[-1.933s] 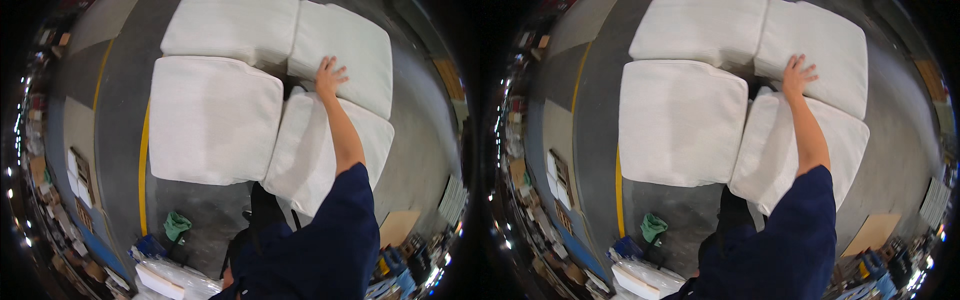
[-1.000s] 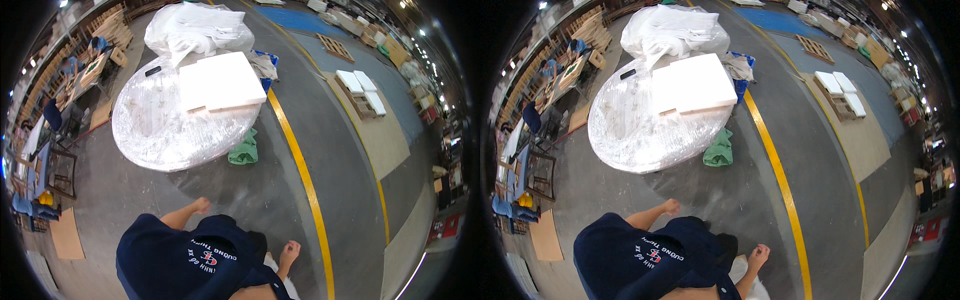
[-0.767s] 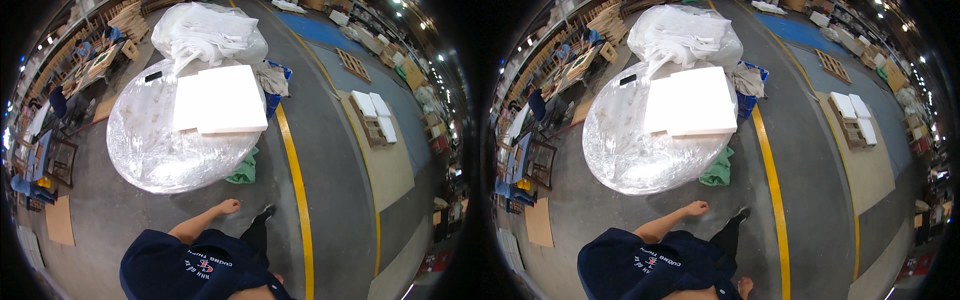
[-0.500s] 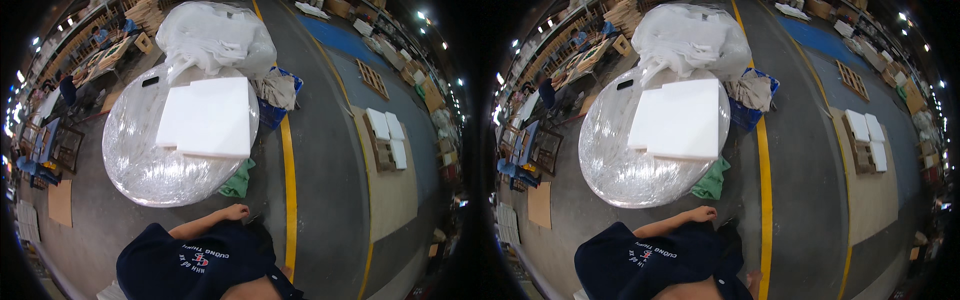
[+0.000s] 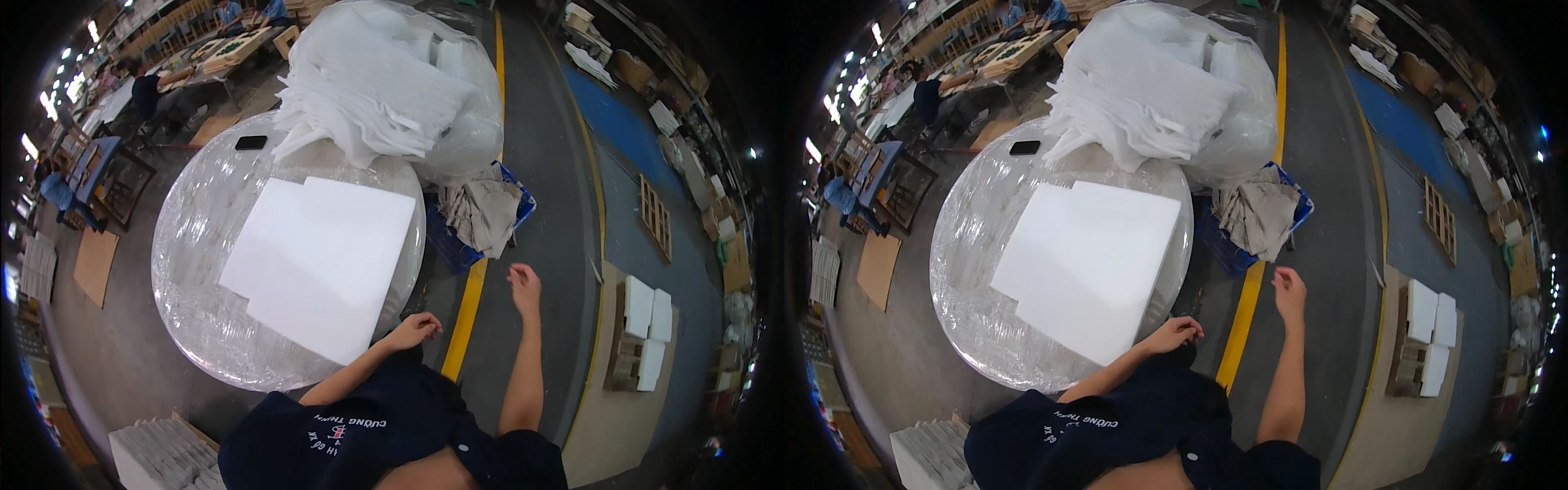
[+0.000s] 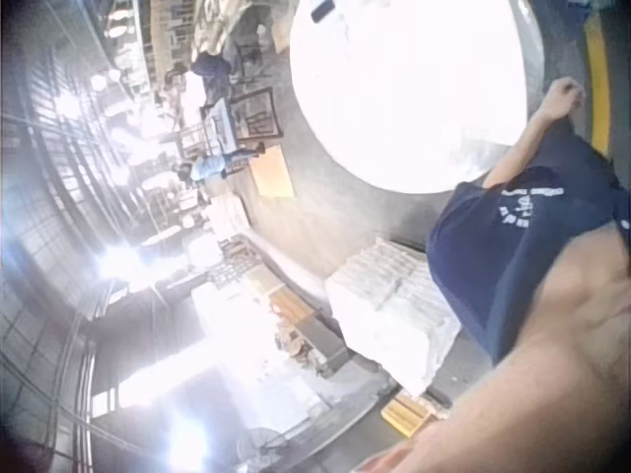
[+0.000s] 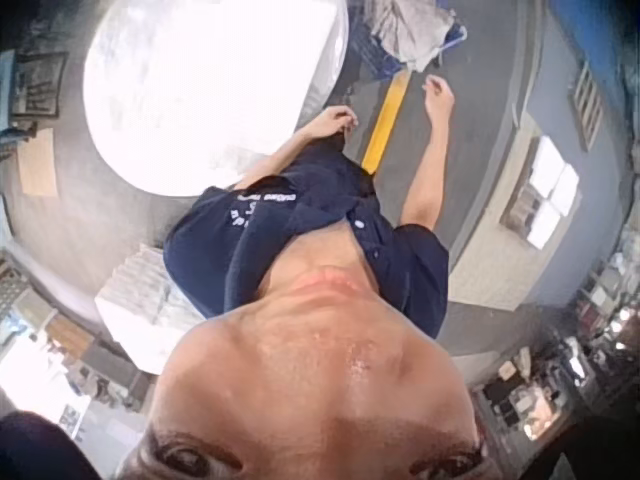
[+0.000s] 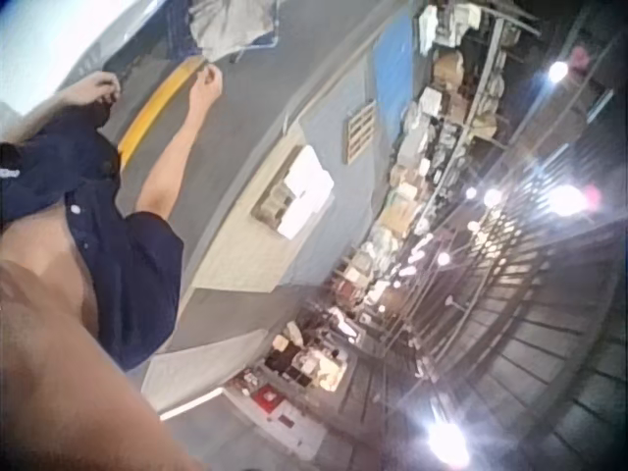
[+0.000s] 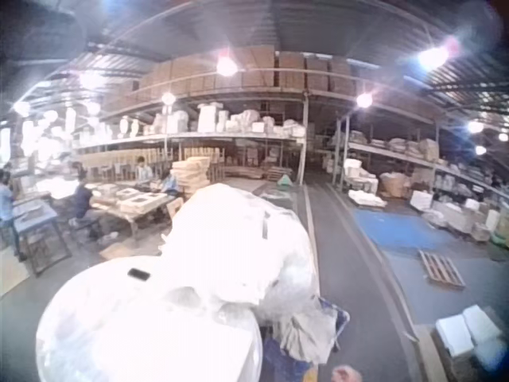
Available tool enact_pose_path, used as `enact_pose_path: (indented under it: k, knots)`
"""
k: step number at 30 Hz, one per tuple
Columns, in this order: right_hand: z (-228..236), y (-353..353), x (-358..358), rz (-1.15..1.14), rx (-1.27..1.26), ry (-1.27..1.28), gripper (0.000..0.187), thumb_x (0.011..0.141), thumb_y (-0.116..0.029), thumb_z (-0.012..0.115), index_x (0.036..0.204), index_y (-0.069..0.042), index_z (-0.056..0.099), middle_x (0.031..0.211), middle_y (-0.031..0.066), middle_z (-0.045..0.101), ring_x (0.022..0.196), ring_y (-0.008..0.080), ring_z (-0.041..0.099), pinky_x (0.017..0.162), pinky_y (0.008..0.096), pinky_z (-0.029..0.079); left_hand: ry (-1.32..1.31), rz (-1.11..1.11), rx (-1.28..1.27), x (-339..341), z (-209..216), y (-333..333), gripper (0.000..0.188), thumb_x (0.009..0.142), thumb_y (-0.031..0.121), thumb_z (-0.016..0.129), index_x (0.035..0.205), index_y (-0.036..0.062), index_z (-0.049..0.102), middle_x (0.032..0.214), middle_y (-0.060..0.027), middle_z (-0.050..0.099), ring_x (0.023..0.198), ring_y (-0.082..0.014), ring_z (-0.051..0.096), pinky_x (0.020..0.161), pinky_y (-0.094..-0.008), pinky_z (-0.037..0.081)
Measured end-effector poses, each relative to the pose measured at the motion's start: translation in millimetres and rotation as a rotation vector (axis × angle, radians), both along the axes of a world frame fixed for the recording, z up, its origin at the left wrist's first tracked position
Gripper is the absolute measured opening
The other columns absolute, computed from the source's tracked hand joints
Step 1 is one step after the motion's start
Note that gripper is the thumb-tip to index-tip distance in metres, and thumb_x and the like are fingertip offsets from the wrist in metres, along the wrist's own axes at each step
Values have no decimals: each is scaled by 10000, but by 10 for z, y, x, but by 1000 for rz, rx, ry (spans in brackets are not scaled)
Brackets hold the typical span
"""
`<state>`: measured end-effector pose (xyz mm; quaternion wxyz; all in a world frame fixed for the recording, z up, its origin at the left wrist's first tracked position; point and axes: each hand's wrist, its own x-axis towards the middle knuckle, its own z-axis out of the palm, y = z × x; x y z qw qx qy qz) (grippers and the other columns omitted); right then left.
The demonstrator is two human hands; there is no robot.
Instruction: The person repeatedly picks up white foam cushions and inserts them into white fabric covers on a round table. After covering each cushion, the person places it onto a growing stack on the floor. The process is repeated for multiple cushions throughout the clip.
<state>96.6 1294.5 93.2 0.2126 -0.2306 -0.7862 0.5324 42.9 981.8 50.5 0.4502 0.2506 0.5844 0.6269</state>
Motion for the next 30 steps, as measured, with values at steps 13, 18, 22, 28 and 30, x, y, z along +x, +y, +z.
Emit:
enact_pose_path:
  k: [13, 18, 22, 28, 30]
  knots:
    - [1229, 1262, -3883, 289, 287, 273, 315, 897, -177, 717, 1153, -4, 660, 1057, 100, 649, 633, 138, 659, 566, 265, 502, -81, 680, -78, -1357, 192, 557, 184, 1002, 125, 523, 1099, 11, 630, 1063, -72, 689, 933, -126, 642, 810, -260, 495]
    - [1260, 1657, -4703, 556, 163, 170, 273, 932, -216, 689, 1099, -1, 699, 944, 69, 679, 664, 125, 657, 571, 244, 487, -64, 823, -89, -1953, 342, 1171, 188, 999, 81, 485, 1099, -11, 615, 1037, -80, 691, 924, -134, 643, 841, -273, 493]
    - [1133, 1911, -5119, 794, -160, 109, 268, 969, -228, 646, 1083, 6, 706, 843, 51, 681, 651, 117, 646, 540, 238, 463, 84, 840, -98, -2563, 570, 1733, 193, 1000, 52, 465, 1108, -14, 611, 1034, -86, 683, 936, -151, 638, 857, -291, 495]
    - [1085, 2190, -5670, 827, -337, -4, 279, 982, -231, 629, 1084, 21, 691, 746, 51, 667, 573, 112, 617, 510, 231, 457, 1217, 830, -237, -3842, 1826, 2950, 380, 819, -14, 586, 1193, 48, 596, 1192, -128, 607, 1085, -284, 587, 955, -383, 449]
    - [1132, 2079, -5906, 943, -259, 14, 281, 983, -234, 627, 1077, 25, 685, 741, 49, 667, 552, 109, 606, 509, 231, 461, 1503, 771, -351, -4185, 2057, 3203, 450, 826, 52, 609, 1273, 53, 550, 1176, -148, 609, 1089, -294, 593, 987, -404, 426]
